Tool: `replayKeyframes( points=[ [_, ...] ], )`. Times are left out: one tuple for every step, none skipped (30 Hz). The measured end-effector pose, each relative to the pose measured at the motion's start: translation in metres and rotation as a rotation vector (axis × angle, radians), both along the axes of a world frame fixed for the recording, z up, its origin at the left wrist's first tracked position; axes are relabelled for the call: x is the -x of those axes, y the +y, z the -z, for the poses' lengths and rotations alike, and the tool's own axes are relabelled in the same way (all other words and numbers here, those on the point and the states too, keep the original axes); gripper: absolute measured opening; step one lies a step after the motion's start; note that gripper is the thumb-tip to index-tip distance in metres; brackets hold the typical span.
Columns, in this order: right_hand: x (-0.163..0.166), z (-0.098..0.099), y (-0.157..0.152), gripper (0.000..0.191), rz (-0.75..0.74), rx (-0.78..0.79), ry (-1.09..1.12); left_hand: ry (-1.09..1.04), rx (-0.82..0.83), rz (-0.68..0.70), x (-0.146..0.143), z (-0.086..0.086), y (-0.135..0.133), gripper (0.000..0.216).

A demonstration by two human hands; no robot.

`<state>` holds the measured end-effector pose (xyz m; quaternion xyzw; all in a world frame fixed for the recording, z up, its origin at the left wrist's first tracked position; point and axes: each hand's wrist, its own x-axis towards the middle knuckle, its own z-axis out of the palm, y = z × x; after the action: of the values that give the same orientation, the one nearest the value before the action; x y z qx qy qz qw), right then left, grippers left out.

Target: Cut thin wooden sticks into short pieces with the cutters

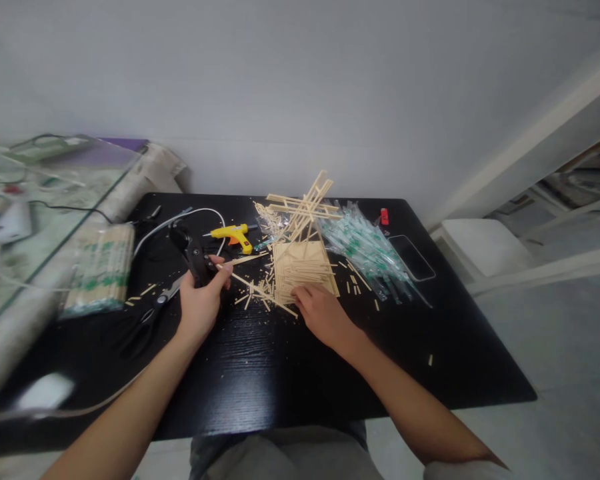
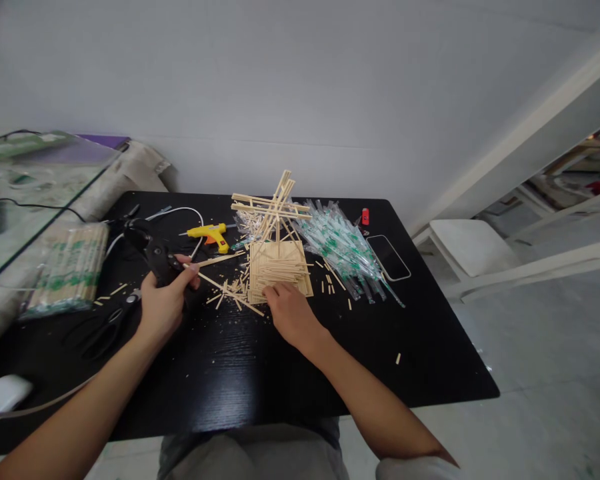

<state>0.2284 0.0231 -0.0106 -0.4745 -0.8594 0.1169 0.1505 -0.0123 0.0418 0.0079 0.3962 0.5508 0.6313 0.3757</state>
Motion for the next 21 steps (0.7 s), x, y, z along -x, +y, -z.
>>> replayKeyframes(
  points=[
    [0.0,0.001,0.0,0.022,0.0,0.0,-0.002,0.008,0.0,0.003,0.0,0.001,0.0,0.025],
    [0.0,0.002,0.0,0.022,-0.003,0.0,-0.005,0.018,0.001,0.006,0.001,0.002,0.0,0.025],
    [0.0,0.003,0.0,0.023,-0.007,0.0,-0.007,0.028,0.003,0.005,0.001,0.003,0.0,0.025],
    [0.0,0.003,0.0,0.024,-0.012,-0.002,-0.007,0.038,0.005,0.003,0.001,0.003,0.0,0.025],
    [0.0,0.004,0.0,0.025,-0.016,-0.006,0.0,0.048,0.005,0.002,0.001,0.004,0.0,0.025],
    [0.0,0.004,0.0,0.027,-0.019,-0.013,0.016,0.056,0.003,0.005,0.002,0.004,0.0,0.025],
    [0.0,0.003,-0.001,0.028,-0.022,-0.019,0.046,0.063,0.002,0.013,0.002,0.004,0.0,0.025],
    [0.0,0.002,-0.001,0.03,-0.025,-0.023,0.09,0.07,-0.001,0.021,0.002,0.004,-0.001,0.025],
    [0.0,0.001,-0.001,0.03,-0.03,-0.021,0.149,0.079,-0.004,0.027,0.002,0.004,-0.001,0.025],
    [0.001,0.0,-0.002,0.03,-0.04,-0.01,0.222,0.09,-0.005,0.031,0.002,0.003,-0.002,0.025],
    [0.001,-0.002,-0.002,0.03,-0.053,0.013,0.301,0.1,-0.006,0.033,0.001,0.002,-0.002,0.025],
    [0.001,-0.004,-0.003,0.028,-0.068,0.046,0.377,0.109,-0.007,0.033,0.001,0.002,-0.003,0.025],
    [0.002,-0.006,-0.004,0.026,-0.081,0.083,0.445,0.117,-0.006,0.034,0.0,0.001,-0.004,0.025],
    [0.003,-0.008,-0.005,0.024,-0.09,0.118,0.499,0.122,-0.004,0.034,0.0,0.0,-0.005,0.026],
    [0.004,-0.01,-0.006,0.022,-0.097,0.152,0.535,0.126,0.0,0.033,-0.001,0.0,-0.006,0.026],
    [0.005,-0.011,-0.007,0.02,-0.102,0.187,0.56,0.134,0.003,0.03,-0.002,-0.001,-0.006,0.027],
    [0.006,-0.013,-0.007,0.019,-0.108,0.223,0.578,0.146,0.005,0.028,-0.003,-0.002,-0.007,0.027],
    [0.007,-0.014,-0.008,0.018,-0.116,0.262,0.597,0.161,0.002,0.027,-0.004,-0.003,-0.008,0.028],
    [0.007,-0.014,-0.007,0.017,-0.125,0.304,0.614,0.176,-0.005,0.028,-0.005,-0.003,-0.009,0.027],
    [0.008,-0.014,-0.007,0.017,-0.129,0.347,0.629,0.187,-0.014,0.029,-0.006,-0.004,-0.01,0.027],
    [0.008,-0.013,-0.007,0.017,-0.128,0.389,0.641,0.195,-0.025,0.034,-0.008,-0.004,-0.01,0.027]
  ],
)
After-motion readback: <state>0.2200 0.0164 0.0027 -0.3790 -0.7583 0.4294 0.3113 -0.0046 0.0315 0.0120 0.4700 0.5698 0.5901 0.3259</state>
